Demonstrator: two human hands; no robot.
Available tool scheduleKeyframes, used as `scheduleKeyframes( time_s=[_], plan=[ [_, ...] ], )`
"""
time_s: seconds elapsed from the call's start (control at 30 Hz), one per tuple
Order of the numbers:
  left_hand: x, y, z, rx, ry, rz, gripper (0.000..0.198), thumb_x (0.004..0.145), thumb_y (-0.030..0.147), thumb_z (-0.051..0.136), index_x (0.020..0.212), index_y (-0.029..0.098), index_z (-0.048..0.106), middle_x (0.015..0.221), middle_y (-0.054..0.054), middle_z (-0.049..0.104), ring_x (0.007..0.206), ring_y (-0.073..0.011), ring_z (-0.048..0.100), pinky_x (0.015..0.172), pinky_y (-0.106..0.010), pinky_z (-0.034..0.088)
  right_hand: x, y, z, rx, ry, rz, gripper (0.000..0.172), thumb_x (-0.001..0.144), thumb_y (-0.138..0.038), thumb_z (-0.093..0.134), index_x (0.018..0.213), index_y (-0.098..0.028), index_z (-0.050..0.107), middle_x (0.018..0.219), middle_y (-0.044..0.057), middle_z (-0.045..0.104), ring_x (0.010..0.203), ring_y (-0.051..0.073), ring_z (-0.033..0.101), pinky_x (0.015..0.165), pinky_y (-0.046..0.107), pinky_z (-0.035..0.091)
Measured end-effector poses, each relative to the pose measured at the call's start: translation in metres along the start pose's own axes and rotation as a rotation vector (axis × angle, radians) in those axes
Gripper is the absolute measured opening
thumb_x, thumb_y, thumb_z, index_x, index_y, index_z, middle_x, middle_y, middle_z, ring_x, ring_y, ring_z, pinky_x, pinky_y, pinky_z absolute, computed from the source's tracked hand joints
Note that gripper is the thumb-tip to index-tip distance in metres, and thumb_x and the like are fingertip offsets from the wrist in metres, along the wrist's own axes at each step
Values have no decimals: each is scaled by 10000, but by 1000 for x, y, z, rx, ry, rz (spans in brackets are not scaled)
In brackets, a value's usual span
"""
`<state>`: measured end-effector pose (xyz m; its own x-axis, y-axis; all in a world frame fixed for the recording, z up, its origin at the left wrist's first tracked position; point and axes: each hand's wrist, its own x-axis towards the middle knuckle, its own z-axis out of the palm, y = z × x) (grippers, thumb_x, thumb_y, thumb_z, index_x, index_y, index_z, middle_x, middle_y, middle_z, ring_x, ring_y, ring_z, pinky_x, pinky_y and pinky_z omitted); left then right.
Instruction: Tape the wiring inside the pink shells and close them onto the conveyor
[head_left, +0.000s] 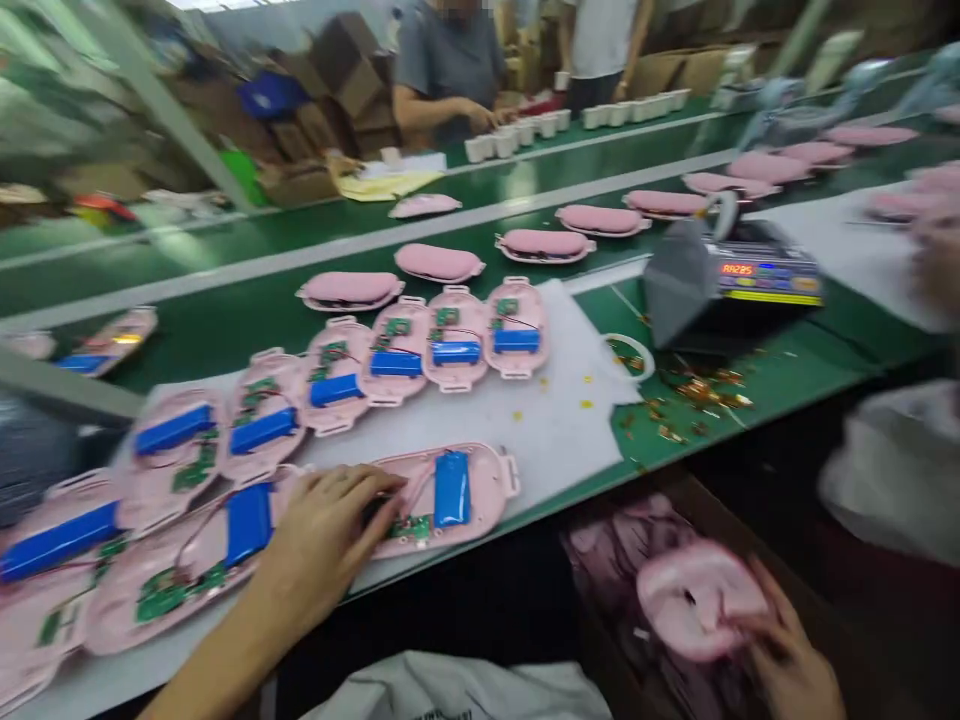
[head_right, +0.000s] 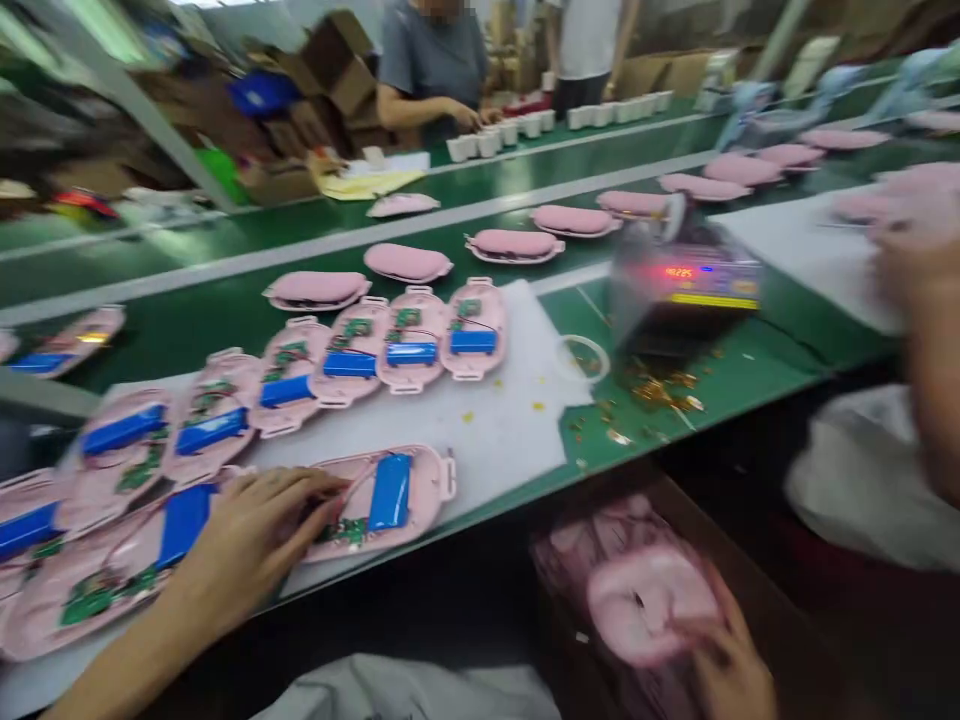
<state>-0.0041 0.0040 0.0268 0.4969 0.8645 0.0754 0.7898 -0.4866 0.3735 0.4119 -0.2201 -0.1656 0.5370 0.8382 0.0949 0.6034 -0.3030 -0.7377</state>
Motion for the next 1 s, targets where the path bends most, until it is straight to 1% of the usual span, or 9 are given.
scheduleKeyframes(
  time_s=[0.1, 0.2, 0.3, 0.43, 0.53, 0.63, 0.77, 0.87, 1.0],
  plan=[
    [12, -12, 1, -124, 73, 1, 271, 918, 451, 520, 958, 253, 701, 900, -20, 720, 839, -233, 640, 782, -354, 420, -2, -63, -56, 43, 73, -72, 281, 860, -384, 551, 706, -226, 724, 1558, -14, 324, 1363, 282, 417, 1101, 368, 384],
    [9, -20, 0, -395, 174, -55, 281, 907, 453, 547, 968, 242, 723, 914, -34, 726, 842, -219, 656, 756, -313, 470, 42, -152, -67, 123, -3, -266, 253, 860, -242, 527, 717, -241, 736, 1591, -63, 221, 1450, 275, 256, 1198, 457, 193],
    [1, -24, 2, -582, 280, -84, 225, 906, 380, 572, 947, 230, 736, 917, -43, 719, 866, -208, 656, 760, -297, 494, 99, -234, -41, 198, -276, -538, 284, 797, -119, 491, 642, -231, 701, 1568, -51, 281, 1431, 271, 299, 1174, 480, 249],
    [-8, -20, 9, -698, 345, -107, 207, 922, 305, 559, 966, 225, 744, 877, -50, 697, 820, -194, 639, 735, -297, 484, 155, -310, 39, 108, -693, -770, 314, 687, -15, 412, 586, -200, 645, 1375, 41, 554, 1277, 243, 512, 1063, 448, 409],
    [-14, -17, 15, -686, 344, -108, 192, 920, 271, 570, 970, 235, 752, 842, -48, 682, 795, -190, 623, 727, -299, 468, 163, -339, 85, -45, -810, -861, 320, 632, 20, 387, 574, -192, 619, 1217, 60, 652, 1167, 236, 594, 982, 432, 472],
    [-20, -16, 20, -695, 356, -91, 199, 916, 231, 574, 993, 260, 755, 872, -56, 674, 813, -191, 622, 728, -297, 475, 146, -354, 98, -155, -775, -966, 419, 627, 25, 388, 792, -215, 690, 1331, 55, 584, 1263, 249, 520, 1022, 454, 446],
    [-24, -16, 24, -738, 394, -87, 221, 919, 222, 573, 1040, 280, 748, 884, -59, 658, 807, -183, 623, 729, -298, 489, 121, -367, 99, -310, -967, -1208, 726, 579, -27, 524, 1276, -220, 584, 1409, 103, 515, 1341, 291, 426, 1114, 473, 353],
    [-24, -14, 22, -803, 435, -160, 185, 905, 247, 605, 1012, 248, 756, 869, -63, 678, 797, -185, 638, 737, -303, 495, 132, -374, 94, -340, -997, -1245, 644, 583, -102, 611, 1217, -209, 626, 1279, 127, 599, 1238, 310, 509, 1083, 465, 378],
    [-22, -12, 18, -912, 436, -262, 116, 839, 266, 687, 905, 213, 766, 807, -51, 708, 703, -183, 656, 679, -296, 503, 177, -370, 58, -289, -822, -1087, 407, 701, -221, 627, 1106, -231, 668, 1116, 119, 660, 1055, 291, 602, 933, 431, 478]
  ],
)
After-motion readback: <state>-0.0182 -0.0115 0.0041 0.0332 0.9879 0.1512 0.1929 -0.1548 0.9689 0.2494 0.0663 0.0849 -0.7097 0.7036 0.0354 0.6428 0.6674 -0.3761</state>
